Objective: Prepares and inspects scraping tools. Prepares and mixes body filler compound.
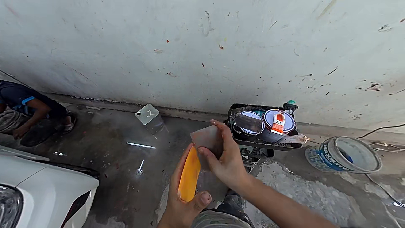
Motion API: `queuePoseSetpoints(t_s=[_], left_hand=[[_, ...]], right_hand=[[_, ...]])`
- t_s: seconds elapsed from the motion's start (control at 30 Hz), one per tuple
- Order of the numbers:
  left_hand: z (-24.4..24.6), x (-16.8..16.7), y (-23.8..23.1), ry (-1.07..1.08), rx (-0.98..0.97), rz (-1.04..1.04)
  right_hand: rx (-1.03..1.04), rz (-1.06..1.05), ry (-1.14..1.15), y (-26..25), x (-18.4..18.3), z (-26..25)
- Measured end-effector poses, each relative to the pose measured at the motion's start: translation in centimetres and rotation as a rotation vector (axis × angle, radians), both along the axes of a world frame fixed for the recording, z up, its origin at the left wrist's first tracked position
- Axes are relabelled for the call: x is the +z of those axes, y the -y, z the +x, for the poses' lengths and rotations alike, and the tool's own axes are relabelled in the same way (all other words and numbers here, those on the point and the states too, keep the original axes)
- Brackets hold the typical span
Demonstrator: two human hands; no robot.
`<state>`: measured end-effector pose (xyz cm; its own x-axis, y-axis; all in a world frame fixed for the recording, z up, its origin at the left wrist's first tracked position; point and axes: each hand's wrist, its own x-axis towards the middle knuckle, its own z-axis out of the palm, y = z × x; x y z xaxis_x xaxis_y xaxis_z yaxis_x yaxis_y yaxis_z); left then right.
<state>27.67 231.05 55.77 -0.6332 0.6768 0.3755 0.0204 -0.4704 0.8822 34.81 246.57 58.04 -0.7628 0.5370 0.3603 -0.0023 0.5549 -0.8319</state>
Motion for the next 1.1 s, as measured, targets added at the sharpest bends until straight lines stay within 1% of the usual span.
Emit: queuePoseSetpoints(t_s=[0.03, 0.1, 0.13, 0.23, 0.27, 0.33, 0.37, 0.47, 0.5, 0.57, 0.6, 0.67, 0.73, 0.8, 0.83, 0.9, 0.97, 1.03, 1.1], left_hand=[[0.2, 0.0, -0.2, -0.003, 0.031, 0.009], [0.5, 0.1, -0.3, -0.020, 0.118, 0.008], [0.4, 0.1, -0.3, -0.041, 0.135, 0.007], [0.2, -0.2, -0.3, -0.121, 0.102, -0.006], [0.3, -0.3, -0.3, -0.129, 0.118, -0.014], [0.3, -0.2, -0.3, -0.119, 0.161, -0.030], [0.1, -0.2, -0.2, -0.129, 0.156, -0.034], [-0.6, -0.3, -0.2, -0.225, 0.080, -0.018], [-0.8, -0.4, -0.2, -0.249, 0.083, -0.019], [-1.4, -0.7, 0.1, -0.308, 0.128, -0.076], [-1.7, -0.8, 0.3, -0.337, 0.127, -0.098], [-2.4, -0.8, 0.5, -0.375, 0.090, -0.106], [-2.5, -0.6, 0.6, -0.382, 0.066, -0.101], [-2.7, -0.3, 0.9, -0.377, 0.061, -0.095], [-2.9, -0.2, 1.0, -0.372, 0.052, -0.096], [-2.8, -0.2, 1.0, -0.356, 0.032, -0.087], [-2.6, -0.3, 0.9, -0.343, 0.015, -0.083], [-2.4, -0.4, 0.9, -0.350, 0.007, -0.088], [-2.0, -0.5, 1.0, -0.364, 0.023, -0.099]], right_hand=[[-0.026, -0.016, -0.008, 0.5, 0.2, -0.2], [0.082, -0.016, -0.023, 2.0, 0.8, 0.1], [0.106, -0.025, -0.033, 2.1, 0.8, 0.0], [-0.030, -0.138, -0.065, 1.4, 0.2, -0.6], [-0.005, -0.131, -0.060, 1.6, 0.3, -0.5], [0.168, -0.070, -0.061, 2.2, 0.8, -0.1], [0.203, -0.050, -0.062, 1.9, 0.9, 0.0], [0.080, -0.128, -0.078, -0.1, 0.5, -0.3], [0.111, -0.165, -0.068, -0.6, 0.8, -0.3], [0.261, -0.186, 0.000, -1.2, 1.7, -0.1], [0.296, -0.192, 0.043, -1.4, 2.1, 0.0], [0.208, -0.197, 0.104, -2.1, 2.7, 0.0], [0.142, -0.143, 0.196, -2.6, 3.2, 0.2], [0.187, -0.072, 0.227, -3.0, 4.0, 0.6], [0.209, -0.075, 0.219, -3.4, 4.2, 0.7], [0.190, -0.178, 0.167, -4.3, 4.4, 0.8], [0.180, -0.186, 0.158, -4.5, 4.4, 0.7], [0.210, -0.168, 0.168, -3.6, 4.2, 0.5], [0.320, -0.101, 0.186, -2.0, 4.0, 0.8]])
